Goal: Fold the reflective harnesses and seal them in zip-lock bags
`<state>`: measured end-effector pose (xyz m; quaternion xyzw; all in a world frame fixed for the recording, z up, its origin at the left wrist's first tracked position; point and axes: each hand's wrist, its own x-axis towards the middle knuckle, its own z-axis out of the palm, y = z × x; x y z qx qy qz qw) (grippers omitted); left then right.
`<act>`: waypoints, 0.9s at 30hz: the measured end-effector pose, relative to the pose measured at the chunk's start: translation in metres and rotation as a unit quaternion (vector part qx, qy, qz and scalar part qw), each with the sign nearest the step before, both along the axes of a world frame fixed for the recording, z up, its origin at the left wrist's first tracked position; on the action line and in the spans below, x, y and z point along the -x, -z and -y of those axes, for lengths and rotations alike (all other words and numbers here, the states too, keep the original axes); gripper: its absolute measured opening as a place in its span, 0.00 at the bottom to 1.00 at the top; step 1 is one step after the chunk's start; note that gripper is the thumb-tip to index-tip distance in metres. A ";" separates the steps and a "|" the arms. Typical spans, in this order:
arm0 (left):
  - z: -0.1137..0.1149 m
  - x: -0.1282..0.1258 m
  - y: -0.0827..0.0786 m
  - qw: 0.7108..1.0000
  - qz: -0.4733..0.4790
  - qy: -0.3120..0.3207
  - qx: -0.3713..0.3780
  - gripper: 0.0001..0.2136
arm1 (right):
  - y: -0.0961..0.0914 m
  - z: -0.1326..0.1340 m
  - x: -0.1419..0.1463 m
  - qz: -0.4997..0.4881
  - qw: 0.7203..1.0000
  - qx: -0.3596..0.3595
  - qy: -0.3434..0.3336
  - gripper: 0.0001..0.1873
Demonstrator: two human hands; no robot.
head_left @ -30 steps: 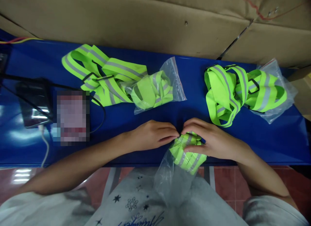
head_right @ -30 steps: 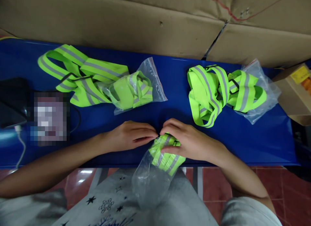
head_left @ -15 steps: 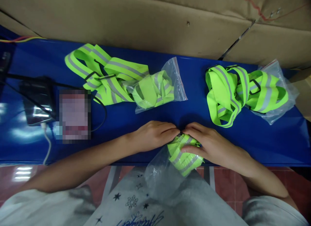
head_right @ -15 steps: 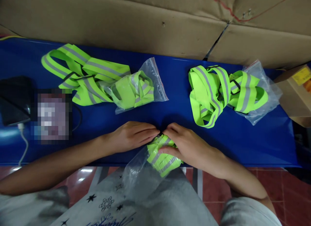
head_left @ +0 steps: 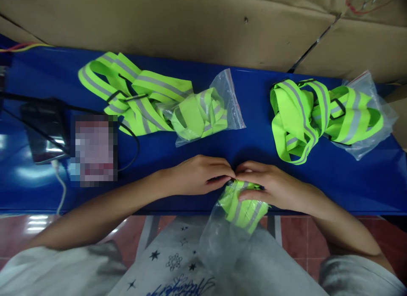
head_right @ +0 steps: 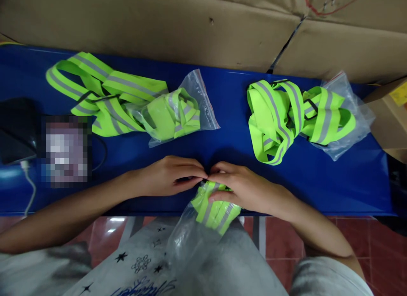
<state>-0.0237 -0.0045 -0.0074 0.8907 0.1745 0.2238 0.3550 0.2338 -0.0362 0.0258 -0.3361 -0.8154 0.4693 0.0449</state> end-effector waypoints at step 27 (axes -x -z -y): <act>0.001 -0.004 0.000 0.988 -0.042 0.004 -0.145 0.05 | 0.001 -0.010 0.000 -0.035 0.997 0.061 0.033 0.26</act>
